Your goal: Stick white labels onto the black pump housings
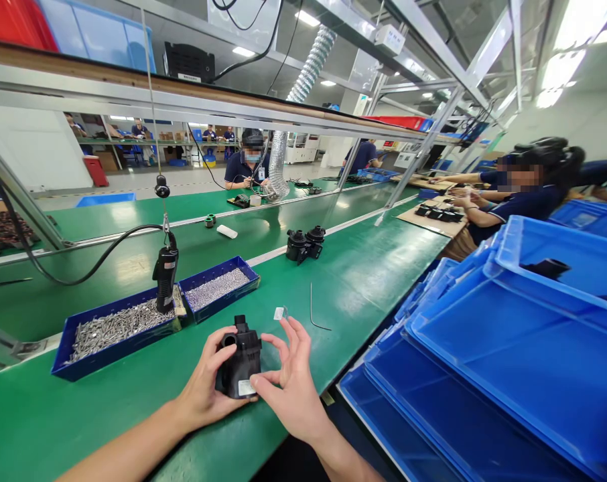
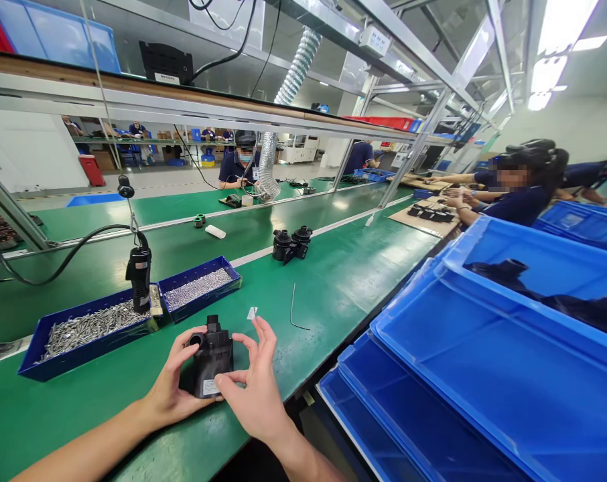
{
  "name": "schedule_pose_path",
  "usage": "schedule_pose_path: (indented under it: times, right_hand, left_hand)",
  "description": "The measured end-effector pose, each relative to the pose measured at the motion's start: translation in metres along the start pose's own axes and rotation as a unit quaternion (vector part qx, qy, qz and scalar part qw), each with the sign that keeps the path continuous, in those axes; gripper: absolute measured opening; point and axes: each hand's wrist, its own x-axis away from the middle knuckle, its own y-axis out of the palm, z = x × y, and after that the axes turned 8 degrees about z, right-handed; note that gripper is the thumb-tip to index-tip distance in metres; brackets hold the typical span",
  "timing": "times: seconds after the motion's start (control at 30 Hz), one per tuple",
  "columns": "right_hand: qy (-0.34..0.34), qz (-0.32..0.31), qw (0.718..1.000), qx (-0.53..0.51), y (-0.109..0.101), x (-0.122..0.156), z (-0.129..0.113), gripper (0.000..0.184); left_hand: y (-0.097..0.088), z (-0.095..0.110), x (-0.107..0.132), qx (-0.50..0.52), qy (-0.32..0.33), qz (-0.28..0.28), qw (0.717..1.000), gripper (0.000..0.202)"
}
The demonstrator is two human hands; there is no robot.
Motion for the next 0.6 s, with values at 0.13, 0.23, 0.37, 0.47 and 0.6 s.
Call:
schedule_pose_path:
  times: [0.13, 0.23, 0.37, 0.47, 0.6]
  right_hand:
    - [-0.025, 0.0, 1.0, 0.018, 0.002, 0.008, 0.0, 0.096]
    - [-0.187, -0.008, 0.976, 0.112, -0.005, 0.006, 0.007, 0.094]
    - [-0.347, -0.011, 0.907, 0.237, -0.016, -0.01, 0.027, 0.1]
    - [-0.275, -0.041, 0.921, 0.272, -0.01, -0.014, 0.034, 0.126]
    - [-0.24, -0.112, 0.924, 0.277, -0.002, -0.033, 0.014, 0.133]
  left_hand:
    - [0.001, -0.001, -0.001, -0.002, 0.0, 0.0, 1.0, 0.105]
    - [0.0, -0.002, 0.001, 0.002, -0.002, -0.002, 1.0, 0.101]
    - [-0.001, -0.003, 0.004, 0.008, -0.012, -0.004, 1.0, 0.105]
    - [-0.001, 0.001, 0.003, 0.004, -0.001, -0.007, 1.0, 0.093]
    - [-0.001, 0.007, 0.005, -0.018, 0.009, -0.011, 1.0, 0.091]
